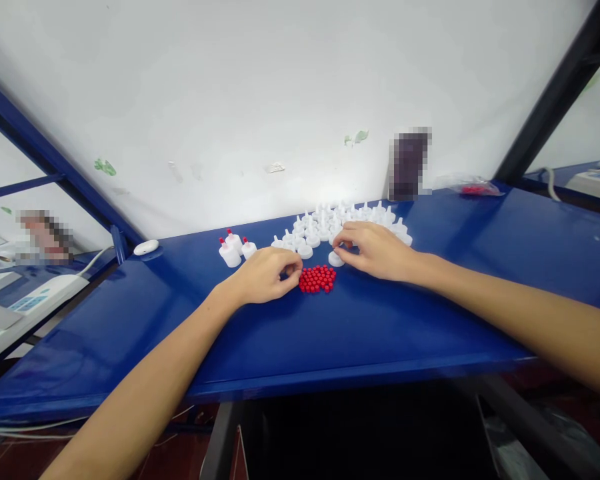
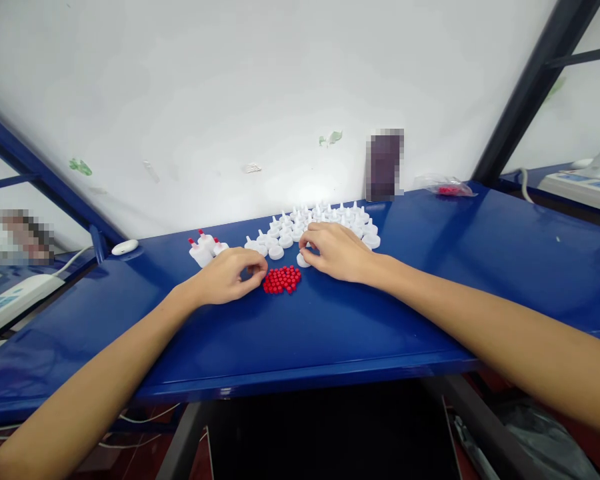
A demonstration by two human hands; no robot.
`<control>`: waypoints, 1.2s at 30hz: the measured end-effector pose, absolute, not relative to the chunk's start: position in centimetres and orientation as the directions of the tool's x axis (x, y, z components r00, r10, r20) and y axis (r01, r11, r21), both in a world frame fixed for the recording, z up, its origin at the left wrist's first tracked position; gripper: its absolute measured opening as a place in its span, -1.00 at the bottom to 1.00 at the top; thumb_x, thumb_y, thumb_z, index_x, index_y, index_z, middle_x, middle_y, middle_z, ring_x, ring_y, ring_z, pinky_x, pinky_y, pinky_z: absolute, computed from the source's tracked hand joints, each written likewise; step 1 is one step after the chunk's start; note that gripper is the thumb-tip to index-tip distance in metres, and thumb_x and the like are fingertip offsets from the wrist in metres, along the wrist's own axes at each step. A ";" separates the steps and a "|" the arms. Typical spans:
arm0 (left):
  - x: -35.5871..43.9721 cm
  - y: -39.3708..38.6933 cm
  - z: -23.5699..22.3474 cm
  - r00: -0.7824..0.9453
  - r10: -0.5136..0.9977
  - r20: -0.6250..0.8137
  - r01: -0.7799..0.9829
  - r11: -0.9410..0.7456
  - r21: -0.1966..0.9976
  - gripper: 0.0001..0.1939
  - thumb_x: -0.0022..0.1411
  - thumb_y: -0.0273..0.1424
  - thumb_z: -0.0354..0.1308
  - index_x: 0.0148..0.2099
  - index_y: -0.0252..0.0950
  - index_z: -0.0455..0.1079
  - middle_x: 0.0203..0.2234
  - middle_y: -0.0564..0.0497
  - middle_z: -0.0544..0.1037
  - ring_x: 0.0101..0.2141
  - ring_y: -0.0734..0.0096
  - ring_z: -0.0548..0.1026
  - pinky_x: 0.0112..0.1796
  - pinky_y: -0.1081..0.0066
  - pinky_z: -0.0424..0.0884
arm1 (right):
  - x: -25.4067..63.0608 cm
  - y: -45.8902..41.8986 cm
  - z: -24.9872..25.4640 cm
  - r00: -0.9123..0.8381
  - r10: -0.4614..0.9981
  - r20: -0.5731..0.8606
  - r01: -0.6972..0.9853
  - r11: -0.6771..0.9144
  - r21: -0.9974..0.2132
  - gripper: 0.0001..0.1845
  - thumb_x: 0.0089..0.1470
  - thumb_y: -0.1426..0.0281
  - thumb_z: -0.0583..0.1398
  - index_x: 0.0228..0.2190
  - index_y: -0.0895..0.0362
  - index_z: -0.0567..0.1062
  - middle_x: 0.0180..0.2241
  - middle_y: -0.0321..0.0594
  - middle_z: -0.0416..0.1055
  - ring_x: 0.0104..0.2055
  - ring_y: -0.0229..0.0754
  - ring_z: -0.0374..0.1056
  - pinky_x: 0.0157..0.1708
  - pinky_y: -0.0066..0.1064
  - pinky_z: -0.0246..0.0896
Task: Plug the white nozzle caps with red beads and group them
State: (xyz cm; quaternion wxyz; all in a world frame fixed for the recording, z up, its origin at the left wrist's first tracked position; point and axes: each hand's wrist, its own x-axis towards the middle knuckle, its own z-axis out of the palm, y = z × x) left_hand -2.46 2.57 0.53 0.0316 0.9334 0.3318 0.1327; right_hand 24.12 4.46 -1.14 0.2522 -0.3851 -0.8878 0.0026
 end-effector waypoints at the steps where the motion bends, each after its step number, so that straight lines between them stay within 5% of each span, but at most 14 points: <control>1: -2.4 2.6 0.5 0.743 0.636 0.208 0.617 -0.772 0.155 -0.85 0.24 -0.45 0.04 -0.36 -0.29 0.40 -0.50 0.06 0.48 -0.46 0.44 0.40 -0.37 0.40 0.25 | 24.1 4.4 -1.1 -0.575 0.685 0.449 0.683 0.703 -0.199 -0.78 0.18 0.36 0.13 -0.28 0.16 0.57 -0.37 -0.18 0.46 -0.35 -0.14 0.34 -0.28 -0.29 0.13; 7: -2.4 2.7 0.5 0.736 0.655 0.172 0.633 -0.755 0.170 -0.82 0.26 -0.42 0.05 -0.38 -0.30 0.41 -0.54 0.08 0.45 -0.51 0.47 0.36 -0.42 0.42 0.20 | 23.7 4.0 -0.9 -0.510 0.748 0.425 0.736 0.635 -0.235 -0.77 0.15 0.33 0.17 -0.29 0.17 0.60 -0.67 -0.40 0.31 -0.61 -0.29 0.18 -0.27 -0.28 0.11; 12: -2.3 2.6 0.5 0.728 0.660 0.185 0.641 -0.751 0.158 -0.82 0.26 -0.44 0.04 -0.36 -0.30 0.44 -0.57 0.08 0.45 -0.54 0.48 0.35 -0.43 0.42 0.19 | 23.5 3.5 -0.7 -0.432 0.699 0.569 0.665 0.674 -0.323 -0.77 0.15 0.31 0.15 -0.40 0.13 0.57 -0.71 -0.42 0.23 -0.66 -0.32 0.09 -0.39 -0.33 0.11; 16: -2.3 2.6 0.6 0.727 0.663 0.177 0.644 -0.748 0.159 -0.80 0.29 -0.41 0.04 -0.34 -0.30 0.46 -0.56 0.07 0.46 -0.54 0.48 0.36 -0.43 0.42 0.20 | 23.3 2.8 -0.3 -0.349 0.666 0.660 0.632 0.687 -0.359 -0.81 0.15 0.31 0.15 -0.38 0.11 0.54 -0.64 -0.37 0.28 -0.59 -0.27 0.17 -0.43 -0.35 0.11; 22: -2.3 2.7 0.4 0.715 0.680 0.161 0.661 -0.733 0.160 -0.82 0.28 -0.43 0.05 -0.33 -0.30 0.46 -0.55 0.07 0.47 -0.53 0.49 0.37 -0.42 0.43 0.20 | 23.2 2.3 -0.1 -0.382 0.568 0.729 0.543 0.776 -0.320 -0.86 0.23 0.38 0.09 -0.33 0.11 0.43 -0.28 -0.15 0.40 -0.38 -0.20 0.28 -0.31 -0.29 0.22; 29: -2.4 2.9 0.3 0.712 0.680 0.173 0.662 -0.733 0.157 -0.83 0.26 -0.45 0.04 -0.33 -0.30 0.45 -0.57 0.07 0.47 -0.55 0.48 0.37 -0.44 0.43 0.18 | 23.6 2.4 -0.5 -0.345 0.642 0.684 0.533 0.734 -0.420 -0.85 0.31 0.29 0.02 -0.20 0.08 0.33 -0.30 -0.18 0.46 -0.36 -0.15 0.36 -0.35 -0.29 0.22; 36: -2.5 3.0 0.3 0.680 0.696 0.231 0.674 -0.717 0.178 -0.84 0.27 -0.43 0.04 -0.32 -0.29 0.43 -0.59 0.10 0.45 -0.58 0.51 0.33 -0.45 0.44 0.17 | 23.3 2.1 -0.4 -0.393 0.590 0.705 0.487 0.784 -0.385 -0.83 0.36 0.30 -0.03 -0.23 0.07 0.31 -0.33 -0.21 0.39 -0.34 -0.15 0.31 -0.28 -0.27 0.21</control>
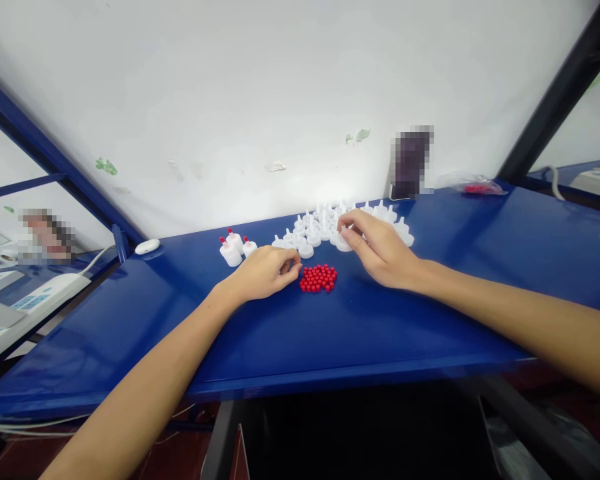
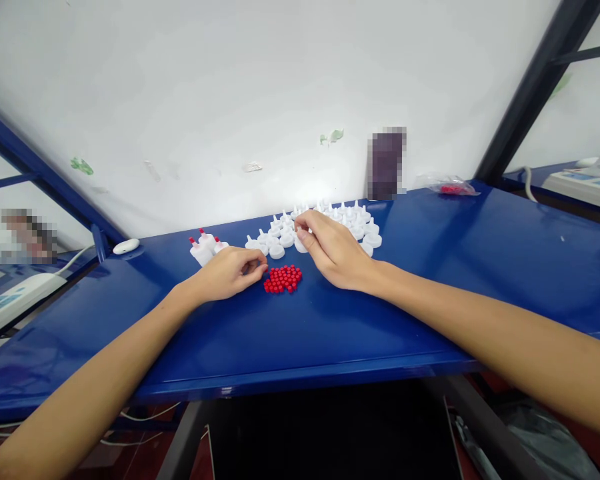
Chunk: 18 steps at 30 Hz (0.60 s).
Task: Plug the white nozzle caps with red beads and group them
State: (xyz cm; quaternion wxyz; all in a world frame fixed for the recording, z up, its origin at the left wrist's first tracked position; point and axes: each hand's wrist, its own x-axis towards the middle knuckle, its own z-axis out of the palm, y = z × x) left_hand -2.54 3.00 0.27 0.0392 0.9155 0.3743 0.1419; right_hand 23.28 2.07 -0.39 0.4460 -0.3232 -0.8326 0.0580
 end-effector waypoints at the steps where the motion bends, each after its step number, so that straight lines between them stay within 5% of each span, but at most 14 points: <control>1: -2.5 3.0 0.3 0.667 0.702 0.248 0.674 -0.711 0.199 -0.84 0.29 -0.42 0.04 -0.30 -0.29 0.43 -0.59 0.11 0.45 -0.58 0.52 0.32 -0.45 0.44 0.17 | 23.2 2.0 -0.3 -0.403 0.581 0.707 0.468 0.795 -0.386 -0.82 0.36 0.31 -0.04 -0.24 0.07 0.31 -0.34 -0.21 0.39 -0.34 -0.15 0.31 -0.28 -0.28 0.20; 11: 0.2 1.1 0.8 0.461 0.818 0.343 0.498 -0.559 0.663 -0.75 0.37 -0.27 0.04 -0.30 -0.30 0.40 -0.62 0.12 0.35 -0.57 0.50 0.30 -0.48 0.45 0.24 | 22.7 1.0 -0.9 -0.552 0.555 0.623 0.328 0.831 -0.449 -0.79 0.38 0.37 -0.05 -0.17 0.08 0.36 -0.55 -0.42 0.22 -0.57 -0.28 0.14 -0.45 -0.37 0.08; 18: 2.0 -0.1 0.6 0.435 0.838 0.331 0.291 -0.479 0.828 -0.68 0.40 -0.17 0.06 -0.28 -0.32 0.39 -0.64 0.15 0.27 -0.60 0.56 0.20 -0.54 0.49 0.17 | 21.7 0.6 -1.1 -0.480 0.517 0.709 0.244 0.855 -0.458 -0.82 0.36 0.44 -0.04 -0.15 0.08 0.35 -0.50 -0.41 0.25 -0.54 -0.31 0.17 -0.48 -0.43 0.09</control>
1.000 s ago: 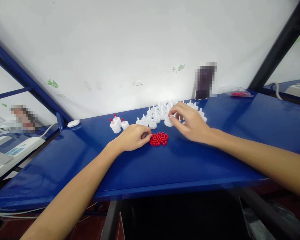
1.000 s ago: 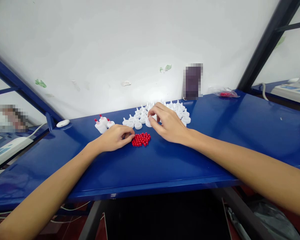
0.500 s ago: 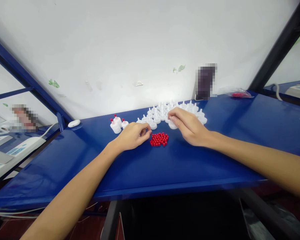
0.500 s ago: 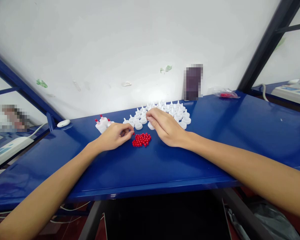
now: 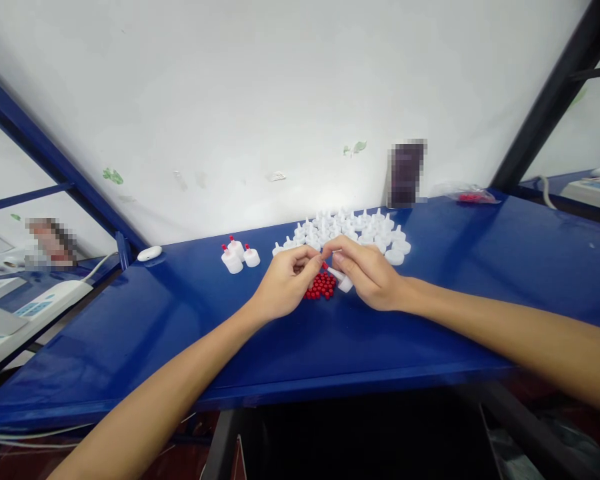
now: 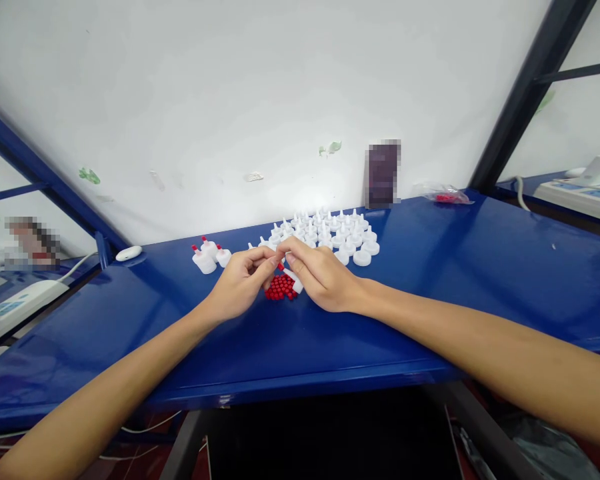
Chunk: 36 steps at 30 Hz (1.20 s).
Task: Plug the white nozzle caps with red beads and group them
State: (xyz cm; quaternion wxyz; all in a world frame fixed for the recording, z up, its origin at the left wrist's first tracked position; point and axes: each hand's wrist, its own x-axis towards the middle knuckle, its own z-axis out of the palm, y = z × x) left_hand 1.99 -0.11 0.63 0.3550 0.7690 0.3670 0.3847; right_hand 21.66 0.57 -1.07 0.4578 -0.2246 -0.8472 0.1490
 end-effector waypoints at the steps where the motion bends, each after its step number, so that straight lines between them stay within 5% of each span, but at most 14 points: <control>1: 2.1 -0.1 0.5 0.423 0.845 0.326 0.280 -0.464 0.840 -0.67 0.40 -0.16 0.07 -0.27 -0.33 0.39 -0.64 0.16 0.26 -0.60 0.57 0.19 -0.54 0.51 0.15 | 21.6 0.6 -1.1 -0.475 0.508 0.719 0.238 0.860 -0.450 -0.81 0.35 0.45 -0.03 -0.15 0.09 0.36 -0.51 -0.41 0.25 -0.54 -0.32 0.17 -0.48 -0.44 0.09; 13: 2.0 -0.5 0.4 0.486 0.816 0.312 0.227 -0.463 0.857 -0.68 0.41 -0.18 0.08 -0.24 -0.35 0.41 -0.64 0.17 0.30 -0.60 0.59 0.23 -0.51 0.53 0.19 | 21.9 0.8 -1.2 -0.442 0.510 0.738 0.301 0.859 -0.413 -0.80 0.33 0.49 -0.02 -0.15 0.12 0.39 -0.54 -0.43 0.26 -0.56 -0.33 0.19 -0.50 -0.46 0.10; 23: 1.9 -0.5 0.3 0.562 0.786 0.257 0.127 -0.389 0.912 -0.68 0.35 -0.16 0.19 -0.21 -0.36 0.44 -0.56 0.13 0.39 -0.55 0.60 0.31 -0.48 0.53 0.24 | 22.0 0.9 -1.1 -0.459 0.404 0.791 0.260 0.913 -0.315 -0.68 0.41 0.28 -0.02 -0.20 0.16 0.45 -0.45 -0.31 0.45 -0.51 -0.32 0.33 -0.48 -0.48 0.22; 26: 1.9 -0.5 0.3 0.569 0.788 0.235 0.101 -0.351 0.931 -0.68 0.32 -0.16 0.23 -0.20 -0.37 0.49 -0.53 0.12 0.41 -0.56 0.62 0.28 -0.49 0.53 0.22 | 22.2 1.1 -1.1 -0.476 0.287 0.831 0.250 0.951 -0.185 -0.61 0.43 0.26 -0.07 -0.13 0.18 0.48 -0.39 -0.25 0.49 -0.47 -0.30 0.37 -0.45 -0.46 0.25; 31: 2.1 -0.2 -0.1 0.627 0.760 0.172 0.055 -0.263 0.963 -0.62 0.26 -0.08 0.26 -0.24 -0.36 0.51 -0.61 0.14 0.35 -0.59 0.62 0.25 -0.53 0.52 0.16 | 22.1 1.1 -0.7 -0.513 -0.006 0.858 0.363 0.905 0.223 -0.47 0.41 0.23 -0.11 -0.19 0.20 0.59 -0.47 -0.19 0.39 -0.51 -0.21 0.27 -0.50 -0.35 0.19; 36: 2.1 -0.4 -0.2 0.654 0.749 0.108 0.035 -0.172 0.985 -0.63 0.26 -0.10 0.27 -0.26 -0.36 0.50 -0.62 0.14 0.35 -0.58 0.61 0.25 -0.53 0.51 0.13 | 22.0 1.1 -0.3 -0.509 -0.101 0.855 0.382 0.863 0.329 -0.44 0.39 0.21 -0.10 -0.30 0.16 0.61 -0.51 -0.21 0.37 -0.51 -0.20 0.24 -0.52 -0.32 0.13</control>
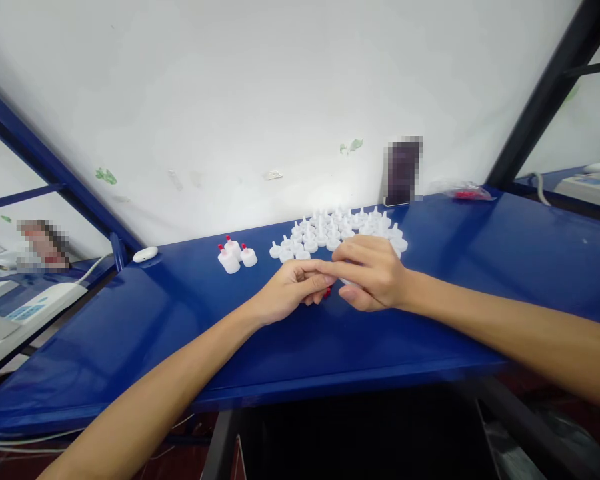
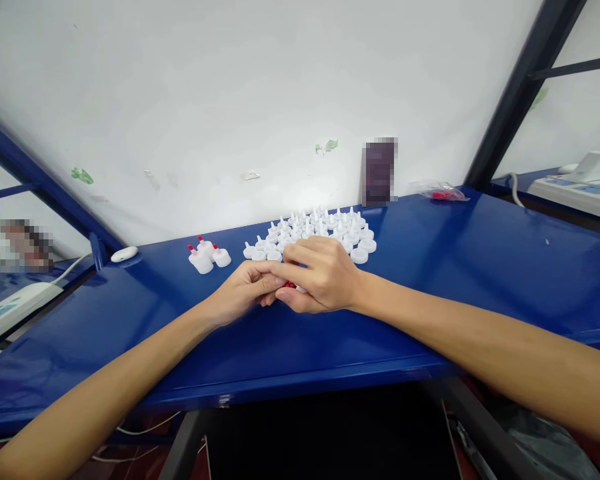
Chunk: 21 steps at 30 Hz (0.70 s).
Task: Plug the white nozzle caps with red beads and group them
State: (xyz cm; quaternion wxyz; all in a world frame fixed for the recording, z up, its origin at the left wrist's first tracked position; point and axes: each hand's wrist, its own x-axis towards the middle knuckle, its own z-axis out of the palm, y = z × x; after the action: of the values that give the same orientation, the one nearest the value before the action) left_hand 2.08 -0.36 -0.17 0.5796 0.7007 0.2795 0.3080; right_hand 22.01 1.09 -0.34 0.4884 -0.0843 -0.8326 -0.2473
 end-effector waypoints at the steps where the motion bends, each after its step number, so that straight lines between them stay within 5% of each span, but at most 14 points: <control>1: 2.1 -0.4 -0.1 0.674 0.733 0.092 0.034 -0.156 0.987 -0.64 0.27 -0.11 0.27 -0.25 -0.36 0.49 -0.62 0.14 0.35 -0.58 0.61 0.25 -0.53 0.51 0.13 | 22.1 1.1 -0.3 -0.517 -0.114 0.848 0.376 0.860 0.345 -0.44 0.39 0.22 -0.10 -0.36 0.14 0.60 -0.53 -0.22 0.37 -0.51 -0.20 0.22 -0.52 -0.32 0.12; 6: 2.3 -0.7 -0.1 0.721 0.692 0.038 0.037 -0.093 0.995 -0.65 0.28 -0.13 0.26 -0.26 -0.36 0.47 -0.59 0.11 0.40 -0.57 0.61 0.28 -0.53 0.51 0.11 | 22.3 1.2 -0.1 -0.560 -0.127 0.819 0.371 0.846 0.384 -0.43 0.39 0.23 -0.09 -0.56 0.11 0.46 -0.59 -0.25 0.33 -0.55 -0.23 0.16 -0.54 -0.31 0.03; 15: 2.4 -0.5 -0.3 0.701 0.708 0.089 -0.062 -0.064 0.996 -0.67 0.32 -0.15 0.20 -0.26 -0.37 0.46 -0.49 -0.01 0.52 -0.46 0.49 0.45 -0.45 0.46 0.19 | 22.0 1.0 -0.3 -0.506 -0.055 0.861 0.382 0.881 0.281 -0.60 0.32 0.30 0.00 -0.47 0.08 0.49 -0.58 -0.29 0.38 -0.56 -0.25 0.23 -0.54 -0.33 0.09; 21: 2.4 -0.8 -0.2 0.711 0.693 0.118 -0.117 -0.049 0.992 -0.75 0.34 -0.22 0.19 -0.20 -0.28 0.26 -0.52 0.03 0.58 -0.50 0.47 0.50 -0.45 0.46 0.14 | 21.8 1.0 -0.5 -0.466 -0.099 0.879 0.344 0.895 0.284 -0.73 0.23 0.37 0.05 -0.44 0.07 0.49 -0.63 -0.35 0.32 -0.62 -0.26 0.18 -0.57 -0.32 0.03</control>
State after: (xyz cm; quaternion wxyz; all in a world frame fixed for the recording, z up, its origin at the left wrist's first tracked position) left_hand 2.42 -0.80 -0.18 0.6537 0.6544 0.2198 0.3099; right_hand 21.83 0.95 -0.46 0.5113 -0.0737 -0.8283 -0.2168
